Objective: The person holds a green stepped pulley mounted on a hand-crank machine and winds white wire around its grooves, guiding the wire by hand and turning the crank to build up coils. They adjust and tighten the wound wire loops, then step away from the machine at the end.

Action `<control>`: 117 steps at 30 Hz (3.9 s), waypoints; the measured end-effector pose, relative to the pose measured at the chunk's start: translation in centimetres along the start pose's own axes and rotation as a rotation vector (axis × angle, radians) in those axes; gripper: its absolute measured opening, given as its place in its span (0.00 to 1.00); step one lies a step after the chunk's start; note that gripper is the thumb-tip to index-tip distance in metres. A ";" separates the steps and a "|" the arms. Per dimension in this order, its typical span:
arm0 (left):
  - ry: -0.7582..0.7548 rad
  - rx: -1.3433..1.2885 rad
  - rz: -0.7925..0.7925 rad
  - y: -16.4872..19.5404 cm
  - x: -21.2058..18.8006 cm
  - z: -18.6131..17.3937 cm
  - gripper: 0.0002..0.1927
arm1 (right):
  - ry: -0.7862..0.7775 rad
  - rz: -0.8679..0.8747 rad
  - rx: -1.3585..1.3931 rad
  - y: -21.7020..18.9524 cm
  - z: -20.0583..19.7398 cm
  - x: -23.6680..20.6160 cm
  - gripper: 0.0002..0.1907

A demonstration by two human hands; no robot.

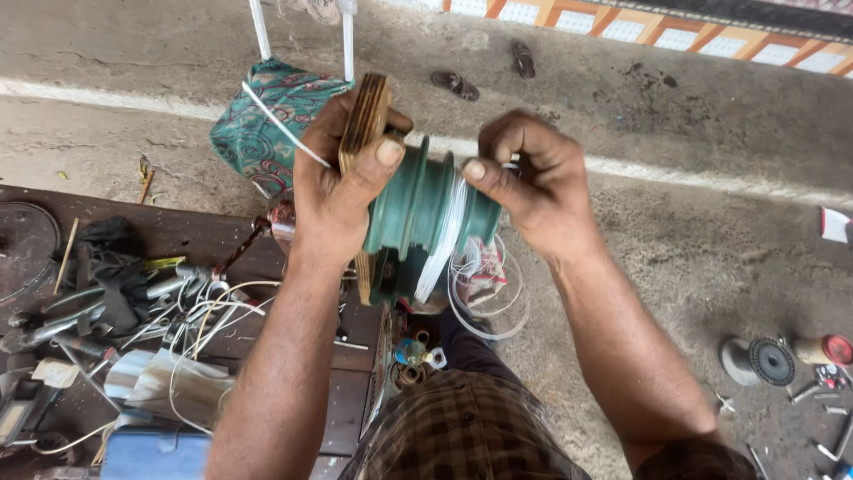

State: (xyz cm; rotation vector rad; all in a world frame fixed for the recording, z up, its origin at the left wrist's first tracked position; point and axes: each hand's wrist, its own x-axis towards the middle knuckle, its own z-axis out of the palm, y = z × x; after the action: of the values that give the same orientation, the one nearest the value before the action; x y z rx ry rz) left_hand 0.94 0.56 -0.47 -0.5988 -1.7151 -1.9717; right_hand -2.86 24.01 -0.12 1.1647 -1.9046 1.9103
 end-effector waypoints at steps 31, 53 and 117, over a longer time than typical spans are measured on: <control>0.455 -0.218 -0.224 1.2 -14.7 4.7 0.20 | 0.100 0.394 -0.159 -4.3 1.4 0.3 0.16; 0.093 0.523 0.267 3.4 -17.1 5.0 0.09 | 0.084 0.269 -0.129 -3.7 1.5 -0.2 0.16; 0.402 1.111 0.188 4.0 -14.7 19.1 0.13 | -0.051 -0.036 -0.159 -3.4 0.4 0.7 0.18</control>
State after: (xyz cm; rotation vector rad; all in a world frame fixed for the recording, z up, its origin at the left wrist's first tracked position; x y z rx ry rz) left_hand 15.63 19.80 -3.59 0.0491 -2.0135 -0.6990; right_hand -1.03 23.82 2.83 1.2007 -2.0059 1.6914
